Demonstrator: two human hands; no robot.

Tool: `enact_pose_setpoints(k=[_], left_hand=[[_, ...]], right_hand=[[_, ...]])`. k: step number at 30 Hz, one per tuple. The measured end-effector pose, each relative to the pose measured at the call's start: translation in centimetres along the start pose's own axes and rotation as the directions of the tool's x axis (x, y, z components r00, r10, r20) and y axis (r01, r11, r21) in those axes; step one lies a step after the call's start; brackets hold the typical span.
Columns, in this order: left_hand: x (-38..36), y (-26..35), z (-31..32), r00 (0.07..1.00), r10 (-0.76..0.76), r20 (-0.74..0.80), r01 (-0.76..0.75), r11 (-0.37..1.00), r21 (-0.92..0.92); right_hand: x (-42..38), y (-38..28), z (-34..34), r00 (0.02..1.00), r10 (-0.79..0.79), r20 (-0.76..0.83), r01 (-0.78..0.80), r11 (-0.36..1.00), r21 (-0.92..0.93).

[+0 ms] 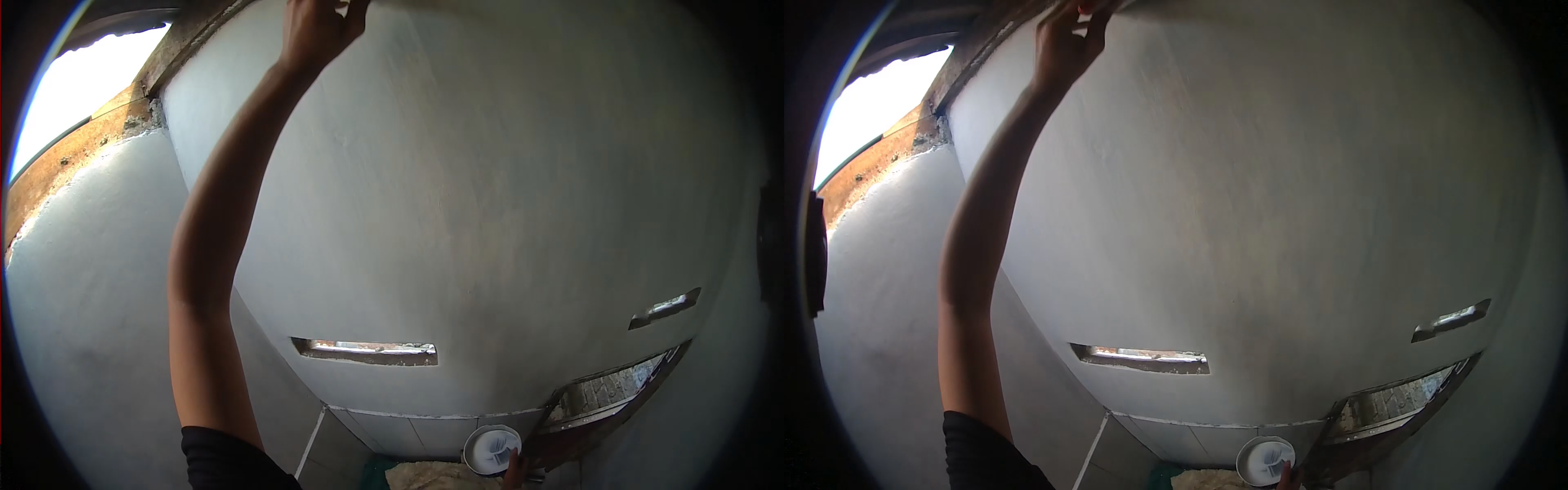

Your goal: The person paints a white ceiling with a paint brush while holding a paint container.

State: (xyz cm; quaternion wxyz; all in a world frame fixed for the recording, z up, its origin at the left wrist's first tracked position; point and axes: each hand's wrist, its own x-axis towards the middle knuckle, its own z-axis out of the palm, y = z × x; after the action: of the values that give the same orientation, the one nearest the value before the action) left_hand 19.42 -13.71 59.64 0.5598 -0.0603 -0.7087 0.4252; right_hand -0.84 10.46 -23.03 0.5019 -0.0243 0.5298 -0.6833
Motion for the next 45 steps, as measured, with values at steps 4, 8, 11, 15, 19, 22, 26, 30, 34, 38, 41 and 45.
enact_pose_setpoints(k=[4, 8, 11, 15, 19, 22, 26, 30, 34, 38, 41, 45], left_hand=[[-10.5, 8.8, 2.2, 0.930, 0.338, 0.141, -0.343, 0.939, 0.010], [-18.8, 19.0, 1.2, 0.858, 0.421, 0.294, -0.354, 0.900, -0.257], [-19.6, 20.6, 0.4, 0.832, 0.253, 0.494, -0.030, 0.909, -0.415], [-12.3, 13.2, 0.2, 0.824, -0.139, 0.549, 0.397, 0.833, -0.386], [-3.0, 2.5, -1.0, 0.927, -0.261, 0.268, 0.323, 0.921, -0.220], [3.4, -4.5, -2.3, 0.995, -0.076, 0.062, 0.080, 0.995, -0.063], [5.1, -6.2, -1.8, 0.979, 0.171, -0.111, -0.145, 0.966, 0.212], [-0.6, 0.0, 0.7, 1.000, 0.016, 0.016, -0.015, 0.998, -0.059], [-6.6, 8.4, 0.7, 0.954, 0.198, 0.226, -0.139, 0.958, -0.249], [-6.7, 10.1, 0.5, 0.846, 0.026, 0.533, 0.225, 0.888, -0.401], [-3.2, 4.1, 0.4, 0.904, -0.153, 0.399, 0.273, 0.925, -0.264], [4.6, -2.2, -1.8, 0.963, -0.256, 0.079, 0.266, 0.950, -0.164]], right_hand=[[-2.4, -1.2, 1.7, 0.995, -0.019, -0.094, 0.001, 0.983, -0.183], [-2.4, 0.5, 0.3, 0.996, -0.037, -0.077, 0.025, 0.987, -0.156], [-1.4, 1.6, -0.5, 0.995, -0.080, -0.060, 0.073, 0.991, -0.111], [1.1, 3.0, -1.7, 0.990, -0.141, -0.021, 0.140, 0.988, -0.066], [3.5, 4.7, -2.5, 0.980, -0.198, 0.011, 0.198, 0.980, -0.011], [5.2, 6.6, -3.2, 0.949, -0.309, 0.061, 0.315, 0.924, -0.217], [9.5, 9.8, -5.5, 0.954, -0.296, 0.055, 0.301, 0.943, -0.144], [14.9, 13.8, -7.4, 0.958, -0.279, 0.059, 0.281, 0.959, -0.034], [1.7, 2.4, -0.2, 0.988, -0.107, -0.113, 0.108, 0.994, 0.001], [2.5, 1.7, 0.2, 0.990, -0.112, -0.084, 0.112, 0.994, 0.000], [3.1, 1.7, 0.6, 0.993, -0.102, -0.056, 0.102, 0.995, 0.000], [3.5, 1.8, 0.5, 0.996, -0.085, -0.029, 0.085, 0.996, -0.007]])
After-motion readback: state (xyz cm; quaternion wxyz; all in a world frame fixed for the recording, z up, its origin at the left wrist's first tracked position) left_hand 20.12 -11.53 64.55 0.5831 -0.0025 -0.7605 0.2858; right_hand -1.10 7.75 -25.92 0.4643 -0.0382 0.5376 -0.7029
